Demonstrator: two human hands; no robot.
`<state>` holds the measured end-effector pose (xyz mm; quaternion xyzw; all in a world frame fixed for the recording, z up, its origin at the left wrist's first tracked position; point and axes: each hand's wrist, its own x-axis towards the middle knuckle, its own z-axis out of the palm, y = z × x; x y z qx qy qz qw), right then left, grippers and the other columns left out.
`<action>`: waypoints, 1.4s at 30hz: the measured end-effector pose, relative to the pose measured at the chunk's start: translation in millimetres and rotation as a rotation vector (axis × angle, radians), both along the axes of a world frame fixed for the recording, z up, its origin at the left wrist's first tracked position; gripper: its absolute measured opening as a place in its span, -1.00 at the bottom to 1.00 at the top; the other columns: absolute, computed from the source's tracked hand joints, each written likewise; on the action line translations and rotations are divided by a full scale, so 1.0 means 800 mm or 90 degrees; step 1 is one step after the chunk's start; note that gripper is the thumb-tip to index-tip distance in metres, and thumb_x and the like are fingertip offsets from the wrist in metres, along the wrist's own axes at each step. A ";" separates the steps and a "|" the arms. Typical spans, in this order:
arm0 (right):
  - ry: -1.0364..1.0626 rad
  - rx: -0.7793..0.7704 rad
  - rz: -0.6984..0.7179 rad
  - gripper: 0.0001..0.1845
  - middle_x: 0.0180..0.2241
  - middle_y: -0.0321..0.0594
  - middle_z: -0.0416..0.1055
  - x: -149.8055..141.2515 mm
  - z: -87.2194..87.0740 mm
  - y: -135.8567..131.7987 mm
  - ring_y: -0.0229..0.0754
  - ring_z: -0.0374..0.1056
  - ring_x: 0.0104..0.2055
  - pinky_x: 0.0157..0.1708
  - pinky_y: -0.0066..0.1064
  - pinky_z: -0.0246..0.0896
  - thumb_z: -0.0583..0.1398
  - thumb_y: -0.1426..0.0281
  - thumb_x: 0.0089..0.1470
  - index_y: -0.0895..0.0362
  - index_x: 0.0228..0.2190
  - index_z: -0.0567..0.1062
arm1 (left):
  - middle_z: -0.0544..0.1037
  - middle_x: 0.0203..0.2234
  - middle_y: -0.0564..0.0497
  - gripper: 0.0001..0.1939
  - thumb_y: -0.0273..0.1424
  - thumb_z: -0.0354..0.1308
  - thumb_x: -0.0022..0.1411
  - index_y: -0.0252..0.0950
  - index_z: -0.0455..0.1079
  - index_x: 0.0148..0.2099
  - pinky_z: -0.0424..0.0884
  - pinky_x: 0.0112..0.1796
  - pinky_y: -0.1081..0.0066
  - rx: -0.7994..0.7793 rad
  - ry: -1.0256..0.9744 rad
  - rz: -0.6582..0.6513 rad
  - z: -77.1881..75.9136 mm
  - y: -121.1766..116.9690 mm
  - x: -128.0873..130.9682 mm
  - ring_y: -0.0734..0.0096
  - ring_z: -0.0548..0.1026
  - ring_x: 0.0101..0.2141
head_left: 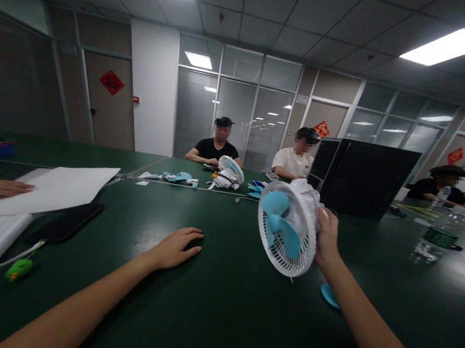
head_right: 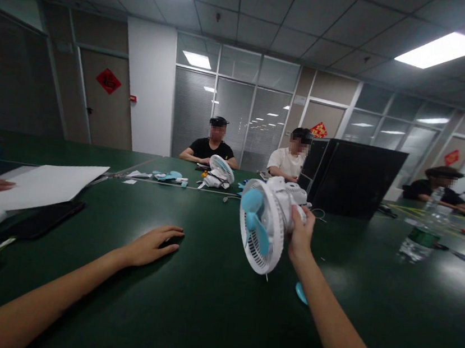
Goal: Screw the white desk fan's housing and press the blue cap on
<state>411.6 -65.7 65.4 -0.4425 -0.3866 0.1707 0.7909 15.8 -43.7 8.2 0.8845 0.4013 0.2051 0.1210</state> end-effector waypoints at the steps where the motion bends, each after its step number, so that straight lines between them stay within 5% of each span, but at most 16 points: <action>1: -0.047 -0.008 -0.014 -0.39 -0.25 -0.27 0.42 -0.016 0.007 -0.004 -0.14 0.39 -0.24 -0.23 -0.30 0.36 0.31 0.03 -0.17 0.06 -0.13 0.34 | 0.44 0.12 -0.16 -0.56 -0.19 0.04 0.28 -0.26 0.40 0.12 0.28 0.16 0.14 -0.001 -0.012 0.000 0.000 0.000 0.000 0.14 0.40 0.12; 8: -0.723 -0.010 0.070 -0.16 0.02 -0.01 0.39 -0.144 0.037 -0.036 0.07 0.38 0.00 0.00 -0.09 0.27 0.34 0.02 -0.17 0.10 0.07 0.24 | 0.46 0.11 -0.19 -0.48 -0.16 -0.02 0.28 -0.32 0.31 0.19 0.28 0.15 0.08 -0.023 -0.129 0.041 -0.001 0.007 0.001 0.07 0.43 0.09; 14: -0.869 -0.115 0.172 -0.03 0.22 0.02 0.24 -0.186 0.039 -0.032 0.16 0.28 0.15 0.08 0.06 0.20 0.25 -0.07 -0.06 0.06 0.26 0.09 | 0.45 0.13 -0.18 -0.50 -0.21 -0.01 0.24 -0.34 0.33 0.15 0.26 0.16 0.09 -0.001 -0.205 0.045 0.002 0.015 -0.006 0.07 0.41 0.11; 18: -0.872 -0.159 0.216 -0.21 0.29 -0.05 0.13 -0.133 0.041 -0.028 0.10 0.19 0.24 0.14 0.05 0.16 0.08 -0.04 0.15 -0.01 0.29 0.05 | 0.48 0.09 -0.16 -0.56 -0.27 -0.02 0.25 -0.32 0.35 0.12 0.28 0.15 0.12 0.000 -0.196 0.022 0.007 0.007 -0.001 0.09 0.43 0.09; 21: -0.859 -0.269 0.071 -0.37 0.22 -0.05 0.26 -0.046 0.026 -0.022 0.09 0.21 0.22 0.16 0.04 0.13 0.01 0.00 0.21 0.05 0.19 0.27 | 0.47 0.10 -0.13 -0.58 -0.32 -0.07 0.27 -0.30 0.36 0.11 0.26 0.16 0.14 0.009 -0.187 -0.005 0.011 0.000 0.005 0.10 0.41 0.11; 26: -0.827 -0.590 -0.220 -0.39 0.16 0.11 0.30 0.130 -0.031 -0.024 0.22 0.28 0.16 0.06 0.09 0.22 0.08 0.08 0.15 0.16 0.12 0.37 | 0.50 0.08 -0.09 -0.60 -0.33 -0.08 0.28 -0.26 0.38 0.09 0.27 0.16 0.15 0.011 -0.178 -0.002 0.012 -0.003 0.007 0.10 0.39 0.14; 29: -0.800 -0.673 -0.186 -0.42 0.10 0.15 0.38 0.196 -0.064 -0.034 0.22 0.35 0.09 0.04 0.07 0.27 0.11 0.13 0.09 0.19 0.05 0.45 | 0.49 0.09 -0.11 -0.60 -0.32 -0.10 0.28 -0.29 0.40 0.06 0.29 0.15 0.15 0.013 -0.172 0.009 0.010 -0.002 0.008 0.09 0.41 0.11; 33: -0.800 -0.619 -0.093 -0.59 -0.06 0.10 0.50 0.218 -0.080 -0.041 0.16 0.43 -0.01 0.05 -0.02 0.27 0.16 0.20 0.00 0.18 -0.20 0.60 | 0.50 0.08 -0.09 -0.60 -0.33 -0.08 0.27 -0.27 0.38 0.08 0.28 0.15 0.15 0.022 -0.167 0.022 0.011 -0.003 0.009 0.10 0.39 0.13; 42: -0.737 -0.610 -0.140 -0.76 -0.34 -0.06 0.59 0.217 -0.078 -0.039 0.09 0.50 -0.27 -0.22 -0.07 0.38 0.14 0.38 -0.13 0.09 -0.44 0.62 | 0.46 0.12 -0.11 -0.59 -0.35 -0.07 0.27 -0.27 0.36 0.11 0.25 0.17 0.13 0.003 -0.179 0.006 0.013 -0.004 0.008 0.11 0.38 0.14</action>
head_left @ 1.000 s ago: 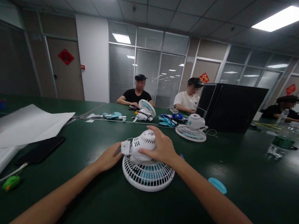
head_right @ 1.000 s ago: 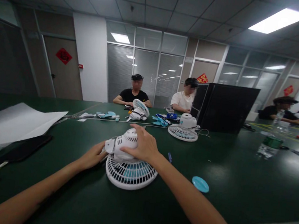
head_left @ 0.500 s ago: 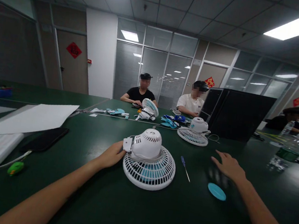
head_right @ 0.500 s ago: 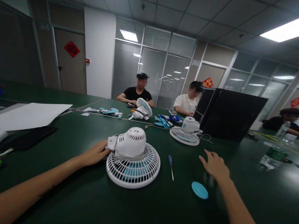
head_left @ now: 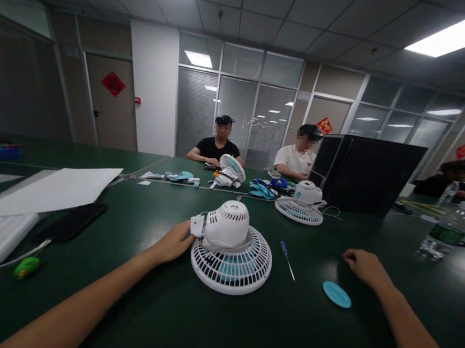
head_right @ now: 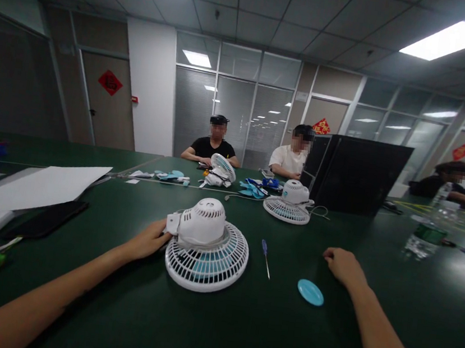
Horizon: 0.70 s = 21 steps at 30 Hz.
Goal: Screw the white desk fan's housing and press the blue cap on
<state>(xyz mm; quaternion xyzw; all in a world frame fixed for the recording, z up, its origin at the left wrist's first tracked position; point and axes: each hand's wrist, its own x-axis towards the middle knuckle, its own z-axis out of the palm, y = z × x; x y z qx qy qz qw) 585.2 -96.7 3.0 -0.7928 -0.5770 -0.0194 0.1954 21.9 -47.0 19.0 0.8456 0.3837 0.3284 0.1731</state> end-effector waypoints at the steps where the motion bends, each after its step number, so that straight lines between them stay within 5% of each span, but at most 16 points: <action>1: 0.002 0.003 0.000 -0.77 -0.37 -0.07 0.58 -0.001 0.000 -0.001 0.08 0.50 -0.29 -0.23 -0.08 0.38 0.14 0.38 -0.13 0.08 -0.46 0.61 | 0.45 0.13 -0.12 -0.57 -0.37 -0.07 0.25 -0.28 0.35 0.13 0.24 0.18 0.13 -0.004 -0.005 0.003 0.000 0.001 -0.001 0.11 0.37 0.15; 6: -0.001 0.037 0.027 -0.78 -0.32 -0.05 0.58 -0.021 0.012 -0.003 0.06 0.49 -0.26 -0.20 -0.11 0.38 0.12 0.34 -0.09 0.09 -0.45 0.57 | 0.32 0.23 -0.18 -0.27 -0.55 -0.02 0.02 -0.36 0.11 0.30 0.09 0.26 0.06 -0.052 -0.077 0.043 0.001 0.006 -0.007 0.12 0.27 0.23; 9: 0.016 0.123 0.056 -0.77 -0.29 -0.07 0.57 -0.048 0.026 -0.002 0.06 0.48 -0.24 -0.16 -0.11 0.37 0.12 0.29 -0.08 0.09 -0.42 0.55 | 0.24 0.28 -0.12 -0.15 -0.56 -0.02 -0.04 -0.27 -0.03 0.36 0.11 0.25 0.09 -0.078 -0.148 -0.006 0.003 0.003 -0.009 0.16 0.23 0.25; 14: 0.083 0.234 0.150 -0.71 -0.31 -0.11 0.56 -0.124 0.061 -0.001 0.02 0.45 -0.31 -0.24 -0.11 0.37 0.15 0.19 -0.09 0.08 -0.38 0.55 | 0.45 0.07 -0.16 -0.38 -0.31 0.01 0.21 -0.31 0.09 0.31 0.29 0.12 0.14 -0.037 -0.207 -0.031 0.015 -0.017 0.002 0.11 0.41 0.08; 21: 0.167 0.314 0.409 -0.72 -0.32 -0.16 0.57 -0.263 0.132 -0.017 -0.05 0.46 -0.29 -0.26 -0.16 0.42 0.22 0.15 0.00 0.08 -0.34 0.56 | 0.52 -0.16 -0.13 -0.59 -0.17 0.05 0.23 -0.31 0.38 0.02 0.38 -0.08 0.24 0.088 -0.137 -0.037 0.036 -0.048 0.016 0.16 0.46 -0.14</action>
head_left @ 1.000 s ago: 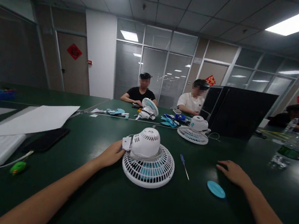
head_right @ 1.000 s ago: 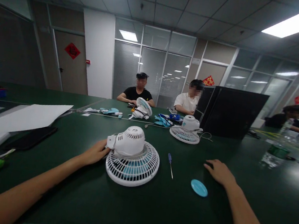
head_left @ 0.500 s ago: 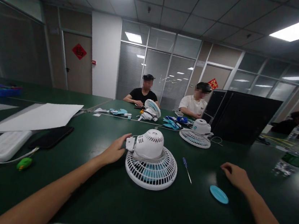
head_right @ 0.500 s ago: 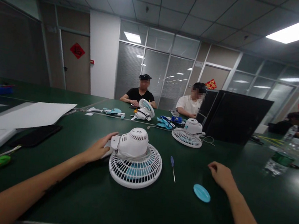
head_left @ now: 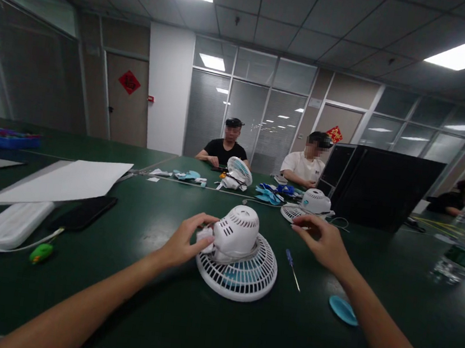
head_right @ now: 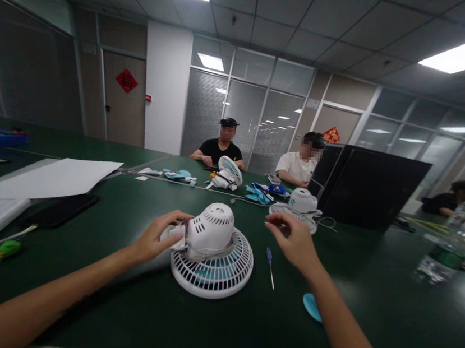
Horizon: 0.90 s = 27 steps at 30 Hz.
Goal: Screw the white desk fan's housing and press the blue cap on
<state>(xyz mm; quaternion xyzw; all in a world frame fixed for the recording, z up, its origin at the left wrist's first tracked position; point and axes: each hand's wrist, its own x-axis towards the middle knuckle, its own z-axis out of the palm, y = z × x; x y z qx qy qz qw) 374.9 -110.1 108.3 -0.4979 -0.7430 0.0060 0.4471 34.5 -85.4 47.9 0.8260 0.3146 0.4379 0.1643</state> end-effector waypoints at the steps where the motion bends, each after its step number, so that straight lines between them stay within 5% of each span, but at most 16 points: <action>1: -0.013 0.000 0.039 -0.74 -0.32 -0.16 0.56 -0.018 0.010 -0.003 -0.07 0.47 -0.29 -0.27 -0.18 0.42 0.23 0.17 0.02 0.09 -0.33 0.55 | 0.52 -0.19 -0.12 -0.60 -0.17 0.02 0.25 -0.31 0.39 0.00 0.39 -0.10 0.24 0.014 0.004 -0.009 0.001 -0.002 0.000 0.17 0.46 -0.17; 6: -0.089 0.000 0.165 -0.88 -0.35 -0.21 0.58 -0.086 0.049 -0.007 -0.15 0.51 -0.31 -0.24 -0.24 0.43 0.24 0.37 0.05 0.10 -0.31 0.46 | 0.51 -0.25 -0.11 -0.55 -0.16 0.01 0.22 -0.31 0.37 0.05 0.40 -0.14 0.25 0.084 0.095 -0.036 0.002 -0.018 0.002 0.18 0.47 -0.22; 11: -0.273 -0.020 0.136 -0.73 -0.32 -0.23 0.60 -0.119 0.059 0.000 -0.09 0.53 -0.24 -0.18 -0.20 0.36 0.23 0.53 0.03 0.10 -0.17 0.41 | 0.52 -0.13 -0.14 -0.51 -0.15 0.05 0.21 -0.28 0.36 0.12 0.37 -0.06 0.20 0.136 0.188 -0.053 0.002 -0.030 0.010 0.11 0.48 -0.11; 16: -0.411 0.001 0.088 -0.63 -0.31 -0.23 0.61 -0.126 0.064 0.002 -0.03 0.52 -0.24 -0.24 -0.19 0.33 0.20 0.54 0.05 0.09 -0.07 0.39 | 0.54 -0.11 -0.16 -0.59 -0.19 0.06 0.22 -0.28 0.43 0.03 0.38 -0.07 0.21 0.155 0.217 -0.066 0.002 -0.029 0.012 0.11 0.49 -0.09; 27: -0.410 -0.033 0.059 -0.56 -0.31 -0.20 0.61 -0.108 0.070 -0.007 -0.05 0.52 -0.27 -0.28 -0.23 0.32 0.21 0.53 0.03 0.10 -0.02 0.39 | 0.52 -0.10 -0.12 -0.63 -0.24 0.13 0.22 -0.25 0.41 0.04 0.37 -0.04 0.22 0.136 0.231 -0.064 0.001 -0.029 0.017 0.16 0.48 -0.09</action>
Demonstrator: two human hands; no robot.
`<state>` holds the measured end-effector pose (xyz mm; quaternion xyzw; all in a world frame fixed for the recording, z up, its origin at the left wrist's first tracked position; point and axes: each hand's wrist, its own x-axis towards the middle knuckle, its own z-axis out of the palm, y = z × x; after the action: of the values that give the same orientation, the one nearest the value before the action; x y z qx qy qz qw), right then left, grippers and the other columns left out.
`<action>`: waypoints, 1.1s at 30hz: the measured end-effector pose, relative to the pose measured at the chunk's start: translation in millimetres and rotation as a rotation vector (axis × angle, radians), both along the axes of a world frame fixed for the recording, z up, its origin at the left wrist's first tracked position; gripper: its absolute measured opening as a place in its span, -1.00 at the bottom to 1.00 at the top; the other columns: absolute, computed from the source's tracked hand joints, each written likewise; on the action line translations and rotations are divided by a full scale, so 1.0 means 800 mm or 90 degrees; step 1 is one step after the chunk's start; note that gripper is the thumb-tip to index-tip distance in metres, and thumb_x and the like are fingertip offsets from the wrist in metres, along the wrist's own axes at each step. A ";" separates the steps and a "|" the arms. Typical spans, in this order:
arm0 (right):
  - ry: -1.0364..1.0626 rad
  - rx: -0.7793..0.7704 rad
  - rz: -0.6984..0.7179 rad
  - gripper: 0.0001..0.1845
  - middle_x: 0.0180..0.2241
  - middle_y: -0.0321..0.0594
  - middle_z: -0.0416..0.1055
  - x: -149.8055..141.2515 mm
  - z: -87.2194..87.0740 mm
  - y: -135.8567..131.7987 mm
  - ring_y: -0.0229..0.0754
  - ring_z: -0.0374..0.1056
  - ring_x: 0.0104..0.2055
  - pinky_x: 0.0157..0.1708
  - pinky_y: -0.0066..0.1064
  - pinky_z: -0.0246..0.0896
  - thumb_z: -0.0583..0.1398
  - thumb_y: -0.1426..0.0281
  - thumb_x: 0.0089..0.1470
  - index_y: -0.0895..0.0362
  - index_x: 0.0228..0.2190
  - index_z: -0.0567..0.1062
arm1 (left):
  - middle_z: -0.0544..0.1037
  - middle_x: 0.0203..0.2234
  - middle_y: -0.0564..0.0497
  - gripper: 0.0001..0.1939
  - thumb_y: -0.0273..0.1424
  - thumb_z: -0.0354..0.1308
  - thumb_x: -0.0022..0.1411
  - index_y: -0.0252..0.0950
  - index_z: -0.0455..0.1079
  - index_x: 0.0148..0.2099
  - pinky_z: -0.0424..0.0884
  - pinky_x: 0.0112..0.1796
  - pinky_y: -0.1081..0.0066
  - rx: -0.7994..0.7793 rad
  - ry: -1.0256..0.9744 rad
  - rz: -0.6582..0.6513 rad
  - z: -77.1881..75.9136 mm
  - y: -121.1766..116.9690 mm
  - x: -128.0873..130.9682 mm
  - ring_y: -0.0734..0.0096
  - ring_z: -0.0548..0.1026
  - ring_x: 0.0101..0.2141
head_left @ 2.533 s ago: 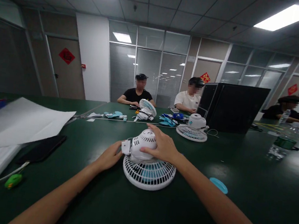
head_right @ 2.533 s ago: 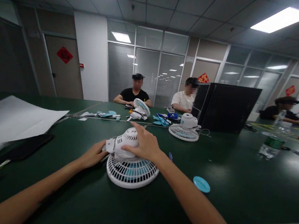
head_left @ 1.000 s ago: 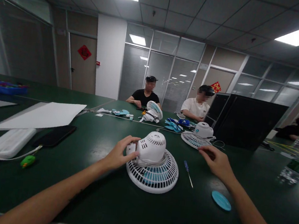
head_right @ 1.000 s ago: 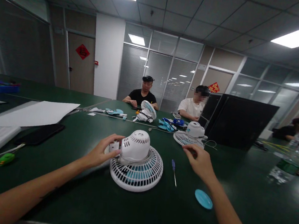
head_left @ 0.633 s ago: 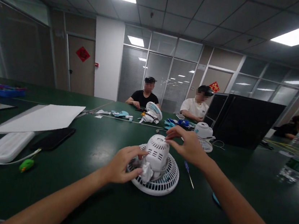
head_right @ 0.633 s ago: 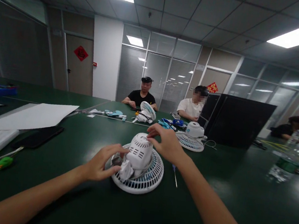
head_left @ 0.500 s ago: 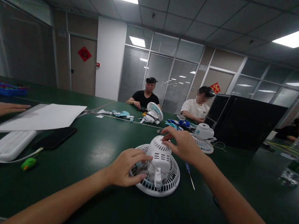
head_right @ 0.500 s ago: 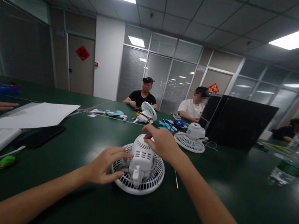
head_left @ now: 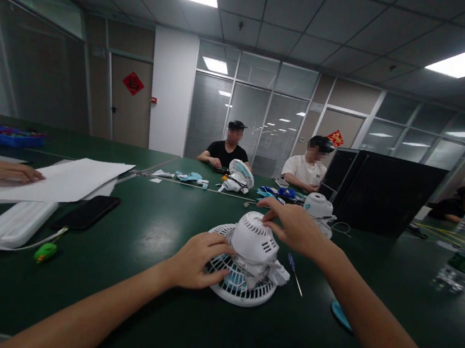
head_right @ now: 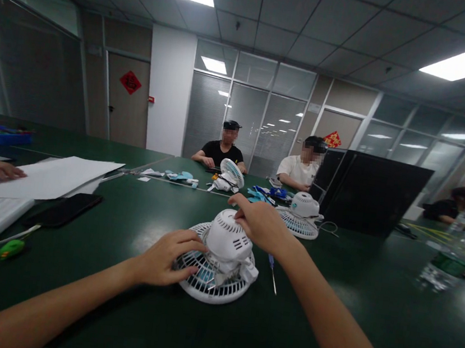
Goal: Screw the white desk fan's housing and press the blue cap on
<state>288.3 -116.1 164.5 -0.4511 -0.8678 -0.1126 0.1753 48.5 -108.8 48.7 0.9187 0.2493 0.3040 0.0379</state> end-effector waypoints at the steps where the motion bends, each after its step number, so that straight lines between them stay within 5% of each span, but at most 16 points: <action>1: -0.007 -0.001 -0.010 -0.56 -0.31 -0.19 0.61 0.000 0.000 -0.001 -0.05 0.52 -0.27 -0.27 -0.24 0.32 0.21 0.53 0.04 0.11 -0.01 0.38 | 0.51 -0.08 -0.12 -0.63 -0.24 0.14 0.22 -0.24 0.41 0.04 0.37 -0.03 0.22 -0.005 0.007 0.004 0.000 0.000 0.001 0.16 0.47 -0.07; 13: -0.024 -0.020 -0.026 -0.54 -0.29 -0.19 0.60 0.004 0.002 0.001 -0.07 0.51 -0.22 -0.23 -0.28 0.29 0.19 0.56 0.07 0.14 0.03 0.34 | 0.27 0.18 -0.23 -0.23 -0.04 0.20 0.17 -0.27 0.09 0.29 0.21 0.17 0.05 -0.141 -0.032 0.036 -0.008 0.014 -0.003 0.01 0.27 0.16; 24: -0.154 0.033 -0.045 -0.57 -0.32 -0.11 0.57 -0.006 -0.005 -0.036 -0.05 0.46 -0.34 -0.33 -0.27 0.24 0.13 0.52 0.12 0.14 0.05 0.36 | 0.19 0.29 -0.19 -0.33 -0.15 0.06 0.30 -0.26 0.01 0.36 0.11 0.23 0.05 -0.170 0.003 0.001 -0.014 0.027 -0.019 0.02 0.19 0.24; 33: -0.018 0.016 0.006 -0.60 -0.12 -0.05 0.54 0.007 -0.028 -0.053 -0.03 0.46 -0.13 -0.09 -0.13 0.27 0.07 0.57 0.05 0.19 -0.03 0.38 | 0.21 0.29 -0.17 -0.36 -0.27 0.07 0.28 -0.26 0.02 0.35 0.10 0.23 0.03 -0.179 -0.014 -0.015 -0.012 0.027 -0.014 0.04 0.21 0.24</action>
<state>294.2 -158.5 141.8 -0.4428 -0.8710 -0.1294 0.1691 36.9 -87.2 38.8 0.9040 0.2781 0.2754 0.1721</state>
